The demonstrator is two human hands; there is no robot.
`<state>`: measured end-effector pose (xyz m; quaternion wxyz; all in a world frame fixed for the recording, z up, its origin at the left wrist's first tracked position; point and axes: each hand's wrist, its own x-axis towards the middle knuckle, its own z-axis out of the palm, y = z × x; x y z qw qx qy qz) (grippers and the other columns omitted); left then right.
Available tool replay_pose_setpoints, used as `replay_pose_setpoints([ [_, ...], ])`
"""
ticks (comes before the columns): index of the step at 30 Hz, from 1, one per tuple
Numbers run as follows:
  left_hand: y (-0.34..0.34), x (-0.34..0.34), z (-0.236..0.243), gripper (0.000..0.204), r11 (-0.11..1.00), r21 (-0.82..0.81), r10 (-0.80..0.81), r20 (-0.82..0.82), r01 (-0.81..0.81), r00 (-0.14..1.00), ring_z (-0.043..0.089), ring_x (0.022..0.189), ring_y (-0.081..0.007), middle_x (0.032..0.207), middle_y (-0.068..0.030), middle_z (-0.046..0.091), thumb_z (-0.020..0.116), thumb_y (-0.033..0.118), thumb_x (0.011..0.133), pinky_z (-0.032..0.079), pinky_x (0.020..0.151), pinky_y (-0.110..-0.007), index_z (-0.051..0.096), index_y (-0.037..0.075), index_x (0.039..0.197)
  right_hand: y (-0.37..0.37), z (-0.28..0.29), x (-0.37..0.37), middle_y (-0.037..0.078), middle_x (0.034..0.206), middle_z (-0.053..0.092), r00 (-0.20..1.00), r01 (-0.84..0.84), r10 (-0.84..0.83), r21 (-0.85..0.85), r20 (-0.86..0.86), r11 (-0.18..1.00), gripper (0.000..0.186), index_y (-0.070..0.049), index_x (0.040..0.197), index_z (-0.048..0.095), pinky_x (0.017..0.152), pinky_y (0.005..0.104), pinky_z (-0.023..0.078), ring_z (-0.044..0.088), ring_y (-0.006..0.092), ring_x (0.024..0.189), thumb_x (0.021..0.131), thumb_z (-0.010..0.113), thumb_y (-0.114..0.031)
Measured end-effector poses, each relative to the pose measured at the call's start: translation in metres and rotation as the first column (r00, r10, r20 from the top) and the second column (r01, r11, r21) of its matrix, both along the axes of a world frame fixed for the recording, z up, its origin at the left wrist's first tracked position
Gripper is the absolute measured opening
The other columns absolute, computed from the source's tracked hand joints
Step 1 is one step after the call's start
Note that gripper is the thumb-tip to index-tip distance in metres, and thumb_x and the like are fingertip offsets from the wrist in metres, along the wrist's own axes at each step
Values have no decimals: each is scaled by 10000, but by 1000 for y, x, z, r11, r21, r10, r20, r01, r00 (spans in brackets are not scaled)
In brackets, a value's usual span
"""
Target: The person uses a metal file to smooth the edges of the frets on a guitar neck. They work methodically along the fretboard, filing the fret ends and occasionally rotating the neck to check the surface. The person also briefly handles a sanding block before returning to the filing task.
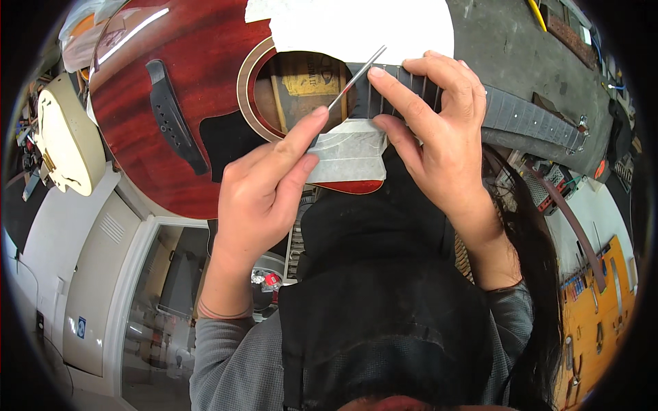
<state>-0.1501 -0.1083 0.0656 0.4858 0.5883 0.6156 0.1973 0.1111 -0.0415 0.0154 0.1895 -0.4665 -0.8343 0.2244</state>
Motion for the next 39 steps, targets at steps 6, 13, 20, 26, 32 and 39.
replay_pose_setpoints([
  [6,-16,-7,-5,538,976,-130,200,228,-174,953,774,794,-269,1029,-203,814,756,-33,992,598,760,-356,711,46,1522,-1,0,0,52,1396,609,1000,4,-4,-4,-5,1000,595,-261,1397,780,1212,603,403,557,329,1375,822,915,-184],
  [13,3,4,1,567,997,38,-59,-151,65,987,784,827,-273,1031,-177,814,763,-19,988,612,773,-369,705,86,1542,0,-1,-1,58,1394,605,1000,0,0,4,-4,1000,605,-261,1399,779,1208,592,405,554,329,1365,817,918,-177],
  [20,-12,-2,-8,602,984,163,-43,-140,66,989,752,773,-289,1011,-165,794,766,-42,962,594,704,-390,712,113,1541,0,-3,-2,60,1392,603,1000,2,-2,6,-4,1000,601,-258,1398,784,1202,596,408,554,329,1361,818,920,-183],
  [26,-5,-2,-7,517,992,121,30,59,-37,998,822,1131,-321,1410,-246,770,743,-3,1021,603,991,-344,675,-25,1532,1,1,0,62,1394,603,1000,-12,12,5,11,1000,606,-259,1403,783,1210,602,405,558,323,1366,818,922,-184],
  [32,-21,-3,-1,454,953,-214,272,283,-216,920,758,1314,-272,1476,-213,751,685,49,1101,544,1108,-333,655,-37,1545,0,0,-1,64,1391,607,1000,2,-2,11,-2,1000,588,-256,1388,792,1213,603,404,559,324,1366,820,924,-185],
  [39,-21,7,-3,520,997,-29,79,37,-78,996,817,1166,-306,1401,-232,779,729,2,1040,596,1000,-341,663,4,1556,-1,6,0,91,1429,615,999,-19,20,-30,41,999,622,-214,1424,790,1212,513,405,545,356,1404,827,933,-118],
])
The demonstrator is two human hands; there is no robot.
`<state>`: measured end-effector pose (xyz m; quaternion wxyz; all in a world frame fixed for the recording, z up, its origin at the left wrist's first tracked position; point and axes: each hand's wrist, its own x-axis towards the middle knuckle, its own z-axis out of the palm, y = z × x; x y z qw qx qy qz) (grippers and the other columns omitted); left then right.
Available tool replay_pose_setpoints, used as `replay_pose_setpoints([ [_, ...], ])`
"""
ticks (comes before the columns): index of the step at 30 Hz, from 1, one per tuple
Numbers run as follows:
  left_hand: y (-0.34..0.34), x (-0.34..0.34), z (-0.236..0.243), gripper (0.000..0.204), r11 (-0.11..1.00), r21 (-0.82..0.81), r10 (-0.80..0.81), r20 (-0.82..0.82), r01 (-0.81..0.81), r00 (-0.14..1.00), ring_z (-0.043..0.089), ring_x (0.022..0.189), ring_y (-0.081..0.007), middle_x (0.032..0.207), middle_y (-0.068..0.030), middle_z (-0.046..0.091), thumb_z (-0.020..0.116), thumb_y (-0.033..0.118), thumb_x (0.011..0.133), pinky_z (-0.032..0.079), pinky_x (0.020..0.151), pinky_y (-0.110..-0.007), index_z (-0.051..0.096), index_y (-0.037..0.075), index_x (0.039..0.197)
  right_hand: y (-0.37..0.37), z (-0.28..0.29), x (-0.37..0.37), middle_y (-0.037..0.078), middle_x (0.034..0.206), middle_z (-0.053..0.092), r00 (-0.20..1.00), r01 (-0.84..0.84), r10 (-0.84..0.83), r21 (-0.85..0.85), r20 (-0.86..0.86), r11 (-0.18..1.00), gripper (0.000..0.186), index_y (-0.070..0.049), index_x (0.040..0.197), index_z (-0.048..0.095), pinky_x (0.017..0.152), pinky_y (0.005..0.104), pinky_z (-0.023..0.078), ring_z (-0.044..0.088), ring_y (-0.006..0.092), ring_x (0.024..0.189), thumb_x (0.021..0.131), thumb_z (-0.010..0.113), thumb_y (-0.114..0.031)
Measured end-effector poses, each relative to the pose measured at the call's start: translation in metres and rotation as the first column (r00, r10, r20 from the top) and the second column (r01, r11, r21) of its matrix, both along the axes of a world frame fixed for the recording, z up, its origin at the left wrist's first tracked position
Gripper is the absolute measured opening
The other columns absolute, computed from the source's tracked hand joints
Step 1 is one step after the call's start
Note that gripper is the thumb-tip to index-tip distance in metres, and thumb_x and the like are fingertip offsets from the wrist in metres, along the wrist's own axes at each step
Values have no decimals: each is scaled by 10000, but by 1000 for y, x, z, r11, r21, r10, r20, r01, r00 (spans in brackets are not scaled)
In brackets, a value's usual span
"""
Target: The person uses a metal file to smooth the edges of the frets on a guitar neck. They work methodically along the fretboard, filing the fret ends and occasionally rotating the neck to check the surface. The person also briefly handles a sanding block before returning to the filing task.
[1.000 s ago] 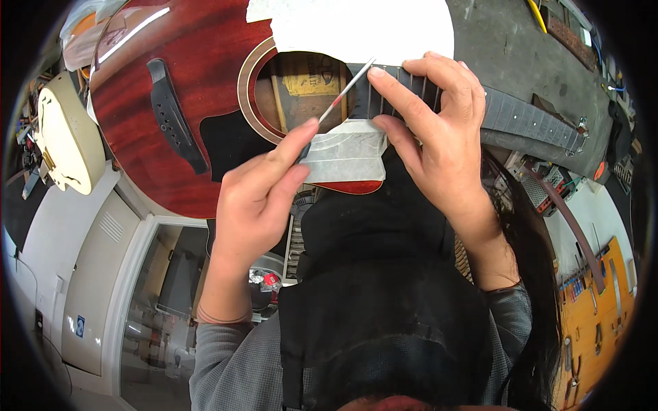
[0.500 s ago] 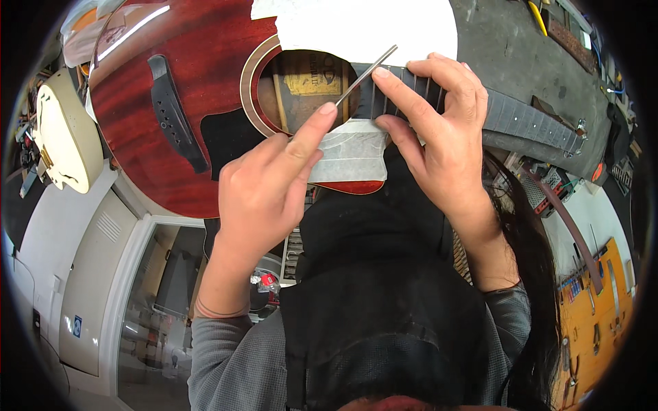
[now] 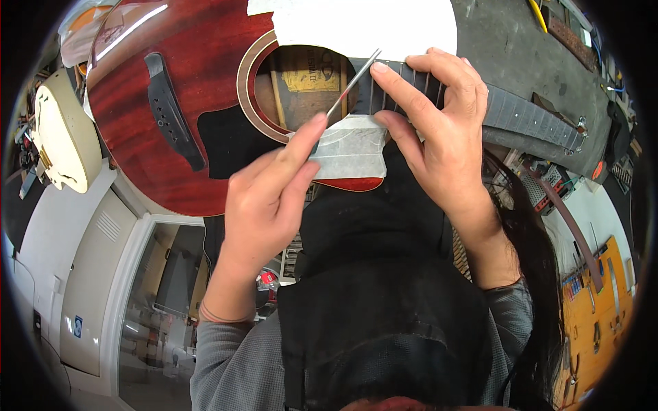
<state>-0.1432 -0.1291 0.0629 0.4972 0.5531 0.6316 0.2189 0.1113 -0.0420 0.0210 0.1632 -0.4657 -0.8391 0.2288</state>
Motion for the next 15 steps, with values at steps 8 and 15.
replay_pose_setpoints([
  [8,-1,-5,-9,593,987,158,-6,-23,10,1000,782,835,-302,1146,-185,814,756,-21,974,613,760,-384,697,105,1550,0,0,0,89,1428,613,1000,1,-1,0,-9,1000,626,-215,1426,791,1188,502,415,545,359,1401,825,933,-112],
  [15,27,-1,3,538,947,120,-241,-350,299,905,746,925,-176,1184,-165,824,726,-39,1001,563,867,-284,666,-51,1536,1,-5,2,78,1398,633,997,7,-3,43,-73,999,588,-207,1393,779,1208,600,430,592,346,1348,823,918,-160],
])
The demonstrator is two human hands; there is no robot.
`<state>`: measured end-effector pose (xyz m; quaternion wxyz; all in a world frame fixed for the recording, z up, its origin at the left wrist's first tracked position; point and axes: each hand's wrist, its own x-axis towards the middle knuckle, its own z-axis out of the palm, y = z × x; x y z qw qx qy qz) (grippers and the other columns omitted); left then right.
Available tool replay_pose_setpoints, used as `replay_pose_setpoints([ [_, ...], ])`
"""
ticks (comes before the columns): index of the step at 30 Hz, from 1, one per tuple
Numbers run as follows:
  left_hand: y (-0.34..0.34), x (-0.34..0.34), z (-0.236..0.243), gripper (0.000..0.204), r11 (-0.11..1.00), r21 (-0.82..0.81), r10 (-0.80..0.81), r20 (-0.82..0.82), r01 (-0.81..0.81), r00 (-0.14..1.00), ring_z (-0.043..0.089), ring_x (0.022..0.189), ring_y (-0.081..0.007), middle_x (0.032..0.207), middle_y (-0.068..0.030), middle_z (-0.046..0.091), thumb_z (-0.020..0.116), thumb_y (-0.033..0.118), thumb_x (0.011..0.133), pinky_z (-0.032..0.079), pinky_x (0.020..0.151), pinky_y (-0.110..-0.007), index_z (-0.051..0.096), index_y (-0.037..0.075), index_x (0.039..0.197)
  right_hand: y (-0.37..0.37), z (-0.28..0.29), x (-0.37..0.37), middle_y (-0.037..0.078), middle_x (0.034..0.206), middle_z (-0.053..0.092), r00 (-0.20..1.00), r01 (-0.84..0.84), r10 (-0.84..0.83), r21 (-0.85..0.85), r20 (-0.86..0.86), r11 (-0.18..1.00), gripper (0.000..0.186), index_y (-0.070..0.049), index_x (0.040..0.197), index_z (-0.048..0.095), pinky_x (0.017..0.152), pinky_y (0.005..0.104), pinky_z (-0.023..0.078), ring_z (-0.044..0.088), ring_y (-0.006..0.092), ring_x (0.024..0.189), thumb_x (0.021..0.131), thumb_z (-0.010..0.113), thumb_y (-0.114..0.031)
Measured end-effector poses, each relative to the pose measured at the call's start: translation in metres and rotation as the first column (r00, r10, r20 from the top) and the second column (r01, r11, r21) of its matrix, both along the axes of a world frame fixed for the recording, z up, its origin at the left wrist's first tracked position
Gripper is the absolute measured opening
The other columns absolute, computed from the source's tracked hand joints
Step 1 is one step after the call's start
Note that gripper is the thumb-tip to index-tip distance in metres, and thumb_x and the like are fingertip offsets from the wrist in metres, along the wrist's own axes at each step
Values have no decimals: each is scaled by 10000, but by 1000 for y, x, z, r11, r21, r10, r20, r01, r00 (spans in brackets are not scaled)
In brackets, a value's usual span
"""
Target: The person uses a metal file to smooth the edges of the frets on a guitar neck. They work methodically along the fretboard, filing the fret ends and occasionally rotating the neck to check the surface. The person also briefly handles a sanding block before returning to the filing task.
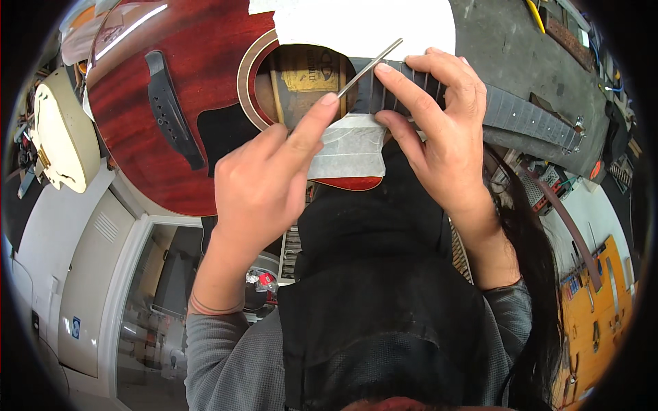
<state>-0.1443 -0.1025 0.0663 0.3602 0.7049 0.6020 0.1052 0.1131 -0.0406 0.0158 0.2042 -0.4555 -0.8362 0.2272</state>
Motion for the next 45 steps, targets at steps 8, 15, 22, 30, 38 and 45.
replay_pose_setpoints([
  [8,-26,-2,-1,452,846,-443,503,482,-296,717,786,1242,-248,1421,-213,779,681,34,1092,563,1056,-323,668,-18,1541,3,4,7,79,1425,656,1000,-19,19,-36,8,999,591,-182,1407,757,1215,630,450,615,360,1386,837,907,-135],
  [15,0,12,9,483,973,-204,125,65,-109,990,809,1083,-240,1284,-225,815,708,52,1077,575,1003,-318,670,17,1557,1,2,5,81,1421,656,1000,-14,14,-26,6,1000,574,-181,1390,767,1219,633,444,612,362,1393,835,907,-129],
  [22,-26,-3,-2,447,885,-383,432,473,-263,768,803,1088,-227,1347,-212,801,682,42,1096,574,995,-305,676,-6,1541,1,0,8,77,1420,655,999,-25,24,-22,-25,999,569,-185,1373,770,1222,651,434,605,359,1404,826,913,-124],
  [30,-30,2,-10,419,934,-212,356,452,-289,818,802,1144,-241,1408,-219,779,670,35,1104,586,1009,-327,683,-30,1518,-1,2,6,69,1457,643,1000,-5,5,-63,1,998,604,-193,1416,765,1250,642,407,600,352,1423,837,919,-108],
  [38,-12,17,-3,575,985,-37,173,134,-170,976,793,837,-321,1028,-194,815,753,-37,974,613,788,-367,714,93,1533,-1,2,6,65,1464,649,1000,-4,4,-69,-6,998,615,-198,1426,773,1260,635,396,601,347,1429,838,922,-99],
  [45,-15,12,-5,598,984,-34,177,174,-174,969,777,805,-340,1010,-193,804,754,-60,951,616,755,-397,716,91,1529,-2,0,5,68,1454,655,1000,0,-1,-62,-9,998,620,-197,1426,776,1256,626,402,607,343,1416,832,927,-102],
])
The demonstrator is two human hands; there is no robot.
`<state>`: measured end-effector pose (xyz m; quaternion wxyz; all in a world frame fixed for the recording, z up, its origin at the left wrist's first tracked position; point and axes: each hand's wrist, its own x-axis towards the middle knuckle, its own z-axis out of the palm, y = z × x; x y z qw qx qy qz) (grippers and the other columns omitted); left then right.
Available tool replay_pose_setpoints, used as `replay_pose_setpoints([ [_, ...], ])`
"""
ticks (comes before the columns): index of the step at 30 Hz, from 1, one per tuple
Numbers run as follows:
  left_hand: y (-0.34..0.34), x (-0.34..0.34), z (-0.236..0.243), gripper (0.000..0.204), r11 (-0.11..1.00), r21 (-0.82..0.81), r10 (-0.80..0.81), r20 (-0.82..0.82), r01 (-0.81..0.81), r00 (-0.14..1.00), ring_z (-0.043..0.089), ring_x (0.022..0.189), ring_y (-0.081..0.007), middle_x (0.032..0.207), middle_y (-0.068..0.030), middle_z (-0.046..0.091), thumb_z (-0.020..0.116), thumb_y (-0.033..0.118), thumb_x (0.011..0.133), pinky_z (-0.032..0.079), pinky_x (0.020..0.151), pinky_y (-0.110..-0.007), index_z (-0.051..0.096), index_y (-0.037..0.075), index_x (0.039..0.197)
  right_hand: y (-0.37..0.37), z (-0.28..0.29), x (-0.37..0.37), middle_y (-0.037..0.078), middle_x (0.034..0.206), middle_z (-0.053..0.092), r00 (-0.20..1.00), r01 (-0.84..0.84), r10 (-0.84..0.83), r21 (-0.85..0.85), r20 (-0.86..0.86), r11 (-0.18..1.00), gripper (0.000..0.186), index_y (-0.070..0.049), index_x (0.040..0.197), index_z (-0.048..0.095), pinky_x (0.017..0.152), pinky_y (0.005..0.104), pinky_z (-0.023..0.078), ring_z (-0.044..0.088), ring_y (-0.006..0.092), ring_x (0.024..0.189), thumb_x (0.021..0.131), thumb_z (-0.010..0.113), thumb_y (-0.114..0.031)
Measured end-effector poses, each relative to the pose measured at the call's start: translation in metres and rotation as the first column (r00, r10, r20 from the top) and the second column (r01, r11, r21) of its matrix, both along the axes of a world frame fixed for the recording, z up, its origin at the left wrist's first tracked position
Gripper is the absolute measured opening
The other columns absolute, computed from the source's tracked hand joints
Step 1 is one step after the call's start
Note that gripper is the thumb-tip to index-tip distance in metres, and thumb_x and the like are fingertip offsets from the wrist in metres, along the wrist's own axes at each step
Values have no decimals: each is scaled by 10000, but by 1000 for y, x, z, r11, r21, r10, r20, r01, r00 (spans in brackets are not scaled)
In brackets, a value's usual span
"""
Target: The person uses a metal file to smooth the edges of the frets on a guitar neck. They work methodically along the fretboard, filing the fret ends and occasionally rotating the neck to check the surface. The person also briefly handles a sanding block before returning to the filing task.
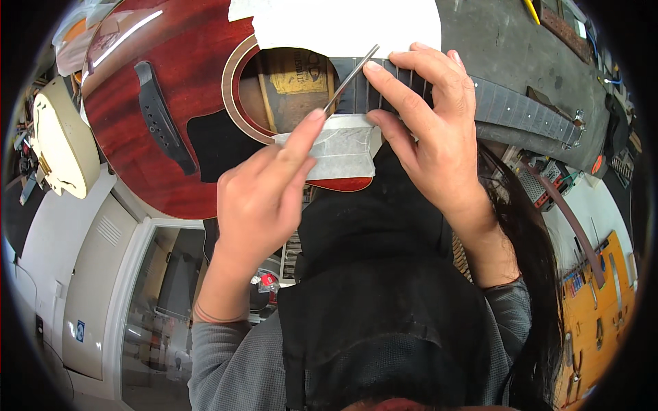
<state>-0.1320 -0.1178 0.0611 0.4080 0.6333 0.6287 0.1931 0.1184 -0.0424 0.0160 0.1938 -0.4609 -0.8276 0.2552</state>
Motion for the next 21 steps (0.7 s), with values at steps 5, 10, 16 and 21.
replay_pose_setpoints([
  [5,0,0,-6,616,996,63,49,118,-57,992,761,759,-306,942,-162,783,777,-29,946,600,707,-398,720,133,1538,1,0,1,72,1430,650,1000,-9,9,21,-7,1000,606,-191,1410,770,1230,644,429,608,352,1405,827,916,-119],
  [10,3,0,3,617,993,24,-106,-189,113,976,758,767,-308,1013,-143,786,774,-25,947,603,709,-391,718,137,1540,0,1,-1,71,1454,655,1000,-4,4,-4,-2,1000,613,-181,1418,780,1257,623,402,604,342,1427,829,931,-105],
  [16,4,-8,-11,537,993,108,34,37,-37,999,705,764,-171,1060,-109,784,742,-6,1007,580,738,-338,685,4,1541,4,5,2,77,1445,650,1000,-27,27,0,13,1000,624,-176,1426,772,1235,576,425,597,340,1416,826,926,-102],
  [21,-2,-16,-3,471,833,-502,539,643,-232,544,442,671,-14,877,-3,605,609,144,1145,346,587,-223,539,-54,1566,16,21,-3,72,1405,634,995,-39,43,-44,87,998,659,-171,1421,764,1138,497,450,586,325,1314,787,929,-97],
])
